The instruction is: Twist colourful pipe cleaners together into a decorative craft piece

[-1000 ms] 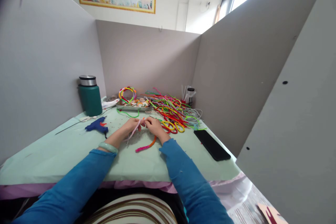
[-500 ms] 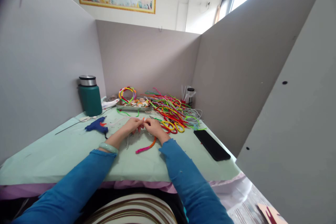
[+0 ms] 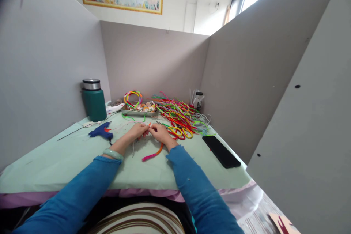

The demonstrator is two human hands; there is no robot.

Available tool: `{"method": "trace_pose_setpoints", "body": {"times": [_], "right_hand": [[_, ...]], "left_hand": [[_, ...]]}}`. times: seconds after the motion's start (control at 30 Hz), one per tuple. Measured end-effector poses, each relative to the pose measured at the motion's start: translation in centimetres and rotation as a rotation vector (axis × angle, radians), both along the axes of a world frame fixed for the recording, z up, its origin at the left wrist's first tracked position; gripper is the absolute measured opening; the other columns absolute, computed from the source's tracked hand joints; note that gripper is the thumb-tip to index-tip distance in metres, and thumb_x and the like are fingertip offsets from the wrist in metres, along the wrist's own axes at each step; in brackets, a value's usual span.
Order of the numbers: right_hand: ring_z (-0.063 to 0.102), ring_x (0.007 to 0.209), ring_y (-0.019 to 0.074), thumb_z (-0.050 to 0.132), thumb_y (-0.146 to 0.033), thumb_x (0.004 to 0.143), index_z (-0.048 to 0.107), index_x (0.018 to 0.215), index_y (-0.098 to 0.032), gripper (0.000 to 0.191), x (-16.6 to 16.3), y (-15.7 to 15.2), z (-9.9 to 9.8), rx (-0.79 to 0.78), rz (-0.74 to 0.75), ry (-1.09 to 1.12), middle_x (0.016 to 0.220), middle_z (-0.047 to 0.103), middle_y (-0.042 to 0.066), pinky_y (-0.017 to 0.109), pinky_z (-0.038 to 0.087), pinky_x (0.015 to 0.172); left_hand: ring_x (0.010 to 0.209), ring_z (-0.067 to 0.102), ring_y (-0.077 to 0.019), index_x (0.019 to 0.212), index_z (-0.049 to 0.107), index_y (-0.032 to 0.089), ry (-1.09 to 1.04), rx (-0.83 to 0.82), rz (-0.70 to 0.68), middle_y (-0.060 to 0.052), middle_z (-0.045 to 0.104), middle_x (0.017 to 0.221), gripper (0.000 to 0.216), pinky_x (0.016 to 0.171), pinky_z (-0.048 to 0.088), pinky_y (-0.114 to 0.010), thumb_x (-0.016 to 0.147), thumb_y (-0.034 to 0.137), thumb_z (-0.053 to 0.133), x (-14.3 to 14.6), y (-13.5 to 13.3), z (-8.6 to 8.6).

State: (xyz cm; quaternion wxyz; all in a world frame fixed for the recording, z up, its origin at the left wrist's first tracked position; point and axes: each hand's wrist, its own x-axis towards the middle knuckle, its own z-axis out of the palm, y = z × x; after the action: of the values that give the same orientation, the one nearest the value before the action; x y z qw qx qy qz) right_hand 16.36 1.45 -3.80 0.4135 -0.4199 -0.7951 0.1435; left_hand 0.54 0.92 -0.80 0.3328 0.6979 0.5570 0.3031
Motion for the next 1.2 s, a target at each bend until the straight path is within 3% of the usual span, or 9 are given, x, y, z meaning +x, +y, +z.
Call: {"method": "trace_pose_setpoints", "body": {"times": [0.37, 0.53, 0.93, 1.2], "right_hand": [[0.045, 0.06, 0.011, 0.05, -0.027, 0.083, 0.058, 0.067, -0.017, 0.021, -0.1, -0.2, 0.3, -0.011, 0.001, 0.004, 0.063, 0.055, -0.001, 0.022, 0.03, 0.058], [0.045, 0.06, 0.011, 0.048, -0.024, 0.081, 0.058, 0.066, -0.017, 0.02, -0.1, -0.4, 0.5, -0.017, -0.001, -0.003, 0.062, 0.055, -0.001, 0.022, 0.03, 0.058], [0.046, 0.061, 0.0114, 0.047, -0.02, 0.077, 0.059, 0.065, -0.017, 0.017, -0.1, -0.2, 0.4, -0.034, -0.01, -0.011, 0.062, 0.055, -0.001, 0.023, 0.03, 0.058], [0.046, 0.061, 0.0113, 0.046, -0.026, 0.083, 0.063, 0.071, -0.017, 0.022, -0.1, 0.1, 0.0, -0.027, -0.016, -0.028, 0.064, 0.056, -0.001, 0.022, 0.03, 0.058]], "left_hand": [[0.036, 0.038, -0.0096, 0.061, 0.059, 0.014, -0.079, 0.012, -0.038, 0.0, 0.051, 0.046, 0.042, 0.04, 0.029, -0.024, 0.083, 0.046, 0.042, 0.0, 0.6, -0.6], [0.035, 0.037, -0.0097, 0.063, 0.061, 0.014, -0.08, 0.006, -0.039, 0.0, 0.052, 0.045, 0.039, 0.039, 0.029, -0.024, 0.082, 0.043, 0.043, 0.0, 0.8, -0.7], [0.037, 0.04, -0.0113, 0.066, 0.065, 0.012, -0.016, 0.034, -0.038, -0.001, 0.054, 0.048, 0.043, 0.04, 0.031, -0.025, 0.082, 0.045, 0.042, 0.0, 0.8, -0.7], [0.037, 0.042, -0.01, 0.07, 0.067, 0.013, 0.094, 0.067, 0.0, -0.001, 0.057, 0.052, 0.044, 0.042, 0.033, -0.023, 0.085, 0.044, 0.04, 0.0, 0.8, -0.5]]}}
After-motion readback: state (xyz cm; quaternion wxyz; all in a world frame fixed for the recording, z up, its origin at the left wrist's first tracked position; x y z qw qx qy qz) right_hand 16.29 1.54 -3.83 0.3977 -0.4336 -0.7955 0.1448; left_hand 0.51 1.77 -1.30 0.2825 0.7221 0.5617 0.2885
